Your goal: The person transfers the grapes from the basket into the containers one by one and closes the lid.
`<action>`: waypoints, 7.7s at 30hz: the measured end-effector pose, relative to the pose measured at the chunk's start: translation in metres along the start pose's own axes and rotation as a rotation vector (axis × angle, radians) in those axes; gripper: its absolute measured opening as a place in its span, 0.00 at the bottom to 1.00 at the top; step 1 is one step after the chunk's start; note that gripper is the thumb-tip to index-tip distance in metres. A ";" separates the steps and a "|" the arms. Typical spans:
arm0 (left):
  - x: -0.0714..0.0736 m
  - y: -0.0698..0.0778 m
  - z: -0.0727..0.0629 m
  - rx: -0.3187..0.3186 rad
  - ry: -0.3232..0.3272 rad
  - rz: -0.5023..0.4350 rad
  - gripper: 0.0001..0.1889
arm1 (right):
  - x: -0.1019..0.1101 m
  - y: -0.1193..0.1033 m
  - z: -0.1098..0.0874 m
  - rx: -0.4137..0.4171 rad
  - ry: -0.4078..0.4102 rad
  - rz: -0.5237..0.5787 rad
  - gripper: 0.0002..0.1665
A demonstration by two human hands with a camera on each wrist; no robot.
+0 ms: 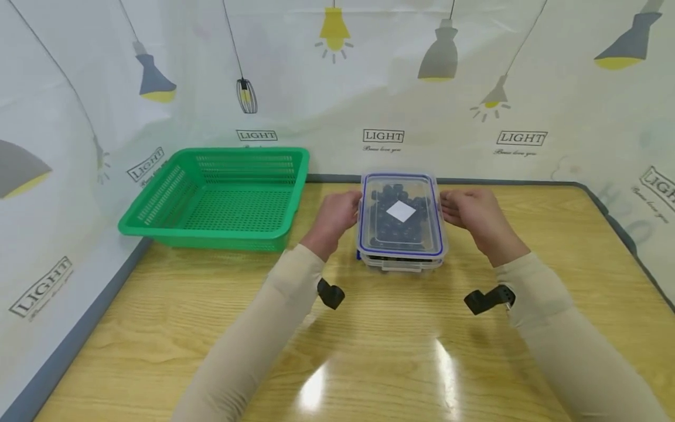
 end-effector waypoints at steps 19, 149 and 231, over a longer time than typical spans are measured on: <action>0.003 0.001 -0.002 0.078 0.003 -0.203 0.21 | 0.005 -0.005 0.002 -0.003 0.010 0.004 0.29; -0.003 -0.068 -0.011 -0.257 0.001 -0.188 0.21 | -0.021 0.055 -0.001 0.052 0.281 0.198 0.26; -0.011 -0.082 -0.004 0.059 0.008 -0.125 0.31 | -0.026 0.080 -0.001 -0.134 0.184 0.104 0.39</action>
Point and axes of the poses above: each hand's wrist, its own z-axis towards the middle knuckle, its own x-axis out of the back of the hand, y = z × x, the point moved 5 cm from there along z, towards the middle knuckle, and after that the axes turned 10 degrees about y, right-handed, at the moved point
